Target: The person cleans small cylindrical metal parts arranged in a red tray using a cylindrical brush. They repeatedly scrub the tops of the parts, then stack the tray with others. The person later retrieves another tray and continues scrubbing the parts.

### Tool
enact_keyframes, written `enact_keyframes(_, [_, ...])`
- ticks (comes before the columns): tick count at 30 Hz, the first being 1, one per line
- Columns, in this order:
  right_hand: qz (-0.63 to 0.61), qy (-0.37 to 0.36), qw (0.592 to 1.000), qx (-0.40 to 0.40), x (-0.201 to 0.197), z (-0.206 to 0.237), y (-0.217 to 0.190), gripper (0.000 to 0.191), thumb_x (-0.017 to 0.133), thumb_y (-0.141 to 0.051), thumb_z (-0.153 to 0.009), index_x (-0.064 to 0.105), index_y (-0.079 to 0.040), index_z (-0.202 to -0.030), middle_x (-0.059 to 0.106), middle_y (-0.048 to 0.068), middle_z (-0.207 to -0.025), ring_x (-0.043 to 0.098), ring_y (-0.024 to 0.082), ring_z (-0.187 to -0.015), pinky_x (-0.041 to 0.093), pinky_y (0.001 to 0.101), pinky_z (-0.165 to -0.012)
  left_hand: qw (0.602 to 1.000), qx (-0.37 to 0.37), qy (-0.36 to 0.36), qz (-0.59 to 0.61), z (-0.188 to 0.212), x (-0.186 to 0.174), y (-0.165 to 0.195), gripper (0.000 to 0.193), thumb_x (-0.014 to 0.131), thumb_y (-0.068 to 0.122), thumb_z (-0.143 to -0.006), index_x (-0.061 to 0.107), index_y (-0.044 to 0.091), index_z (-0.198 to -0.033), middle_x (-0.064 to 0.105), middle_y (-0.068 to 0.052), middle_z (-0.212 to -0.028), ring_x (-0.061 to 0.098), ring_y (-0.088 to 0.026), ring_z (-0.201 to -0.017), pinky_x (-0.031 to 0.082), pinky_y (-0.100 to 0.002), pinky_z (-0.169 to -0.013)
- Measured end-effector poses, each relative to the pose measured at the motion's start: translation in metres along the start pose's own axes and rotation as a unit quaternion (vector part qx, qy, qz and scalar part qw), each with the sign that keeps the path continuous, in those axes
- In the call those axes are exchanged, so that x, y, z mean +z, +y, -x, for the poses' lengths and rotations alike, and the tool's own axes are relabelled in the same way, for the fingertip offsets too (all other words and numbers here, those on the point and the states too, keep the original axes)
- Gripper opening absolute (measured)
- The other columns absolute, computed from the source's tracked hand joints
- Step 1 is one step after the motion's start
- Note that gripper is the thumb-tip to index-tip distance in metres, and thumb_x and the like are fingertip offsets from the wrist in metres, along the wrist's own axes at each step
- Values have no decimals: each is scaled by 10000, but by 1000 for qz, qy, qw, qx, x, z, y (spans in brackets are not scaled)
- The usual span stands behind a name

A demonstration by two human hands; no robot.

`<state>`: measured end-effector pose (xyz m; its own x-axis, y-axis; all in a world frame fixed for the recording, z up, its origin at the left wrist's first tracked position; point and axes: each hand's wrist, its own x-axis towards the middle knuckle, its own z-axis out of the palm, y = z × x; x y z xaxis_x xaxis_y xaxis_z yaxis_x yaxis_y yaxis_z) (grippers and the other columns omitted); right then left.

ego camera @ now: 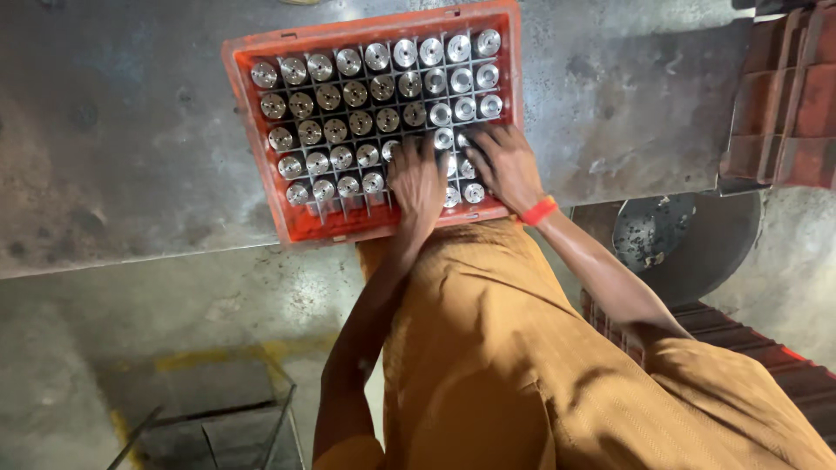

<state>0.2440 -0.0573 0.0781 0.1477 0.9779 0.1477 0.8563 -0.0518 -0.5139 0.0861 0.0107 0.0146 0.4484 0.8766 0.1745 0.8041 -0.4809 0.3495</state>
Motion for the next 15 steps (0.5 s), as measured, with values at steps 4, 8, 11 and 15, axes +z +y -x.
enact_keyframes(4, [58, -82, 994, 32, 25, -19, 12, 208, 784, -230, -964, 740, -67, -1086, 721, 127, -940, 583, 355, -942, 480, 469, -855, 995, -2, -69, 69, -22, 17, 3, 379, 763, 371, -905, 738, 55, -1113, 696, -186, -1096, 657, -319, -973, 545, -442, -779])
enact_keyframes(8, [-54, -39, 998, -1, 5, -12, 31, 218, 824, -226, -880, 769, -87, -1038, 715, 123, -912, 617, 311, -940, 510, 432, -841, 983, 105, -5, 152, -25, 6, -25, 352, 725, 417, -946, 728, 132, -1153, 704, -125, -1171, 652, -260, -1018, 553, -413, -890])
enact_keyframes(11, [-177, 9, 984, 34, -29, 0, 54, 257, 832, -286, -929, 752, -68, -1041, 719, 121, -975, 659, 268, -951, 535, 414, -867, 961, 57, 8, 272, -21, -12, -45, 283, 793, 425, -877, 770, 202, -1050, 741, -65, -1011, 690, -222, -927, 566, -395, -846])
enact_keyframes(15, [-567, 80, 778, 260, -27, 8, 55, 300, 805, -266, -929, 706, -56, -1119, 702, 161, -1017, 666, 313, -946, 537, 429, -849, 693, -371, -148, 600, -20, -20, -33, 455, 550, 488, -1062, 524, 307, -1478, 620, 96, -1253, 600, -99, -1115, 470, -270, -906])
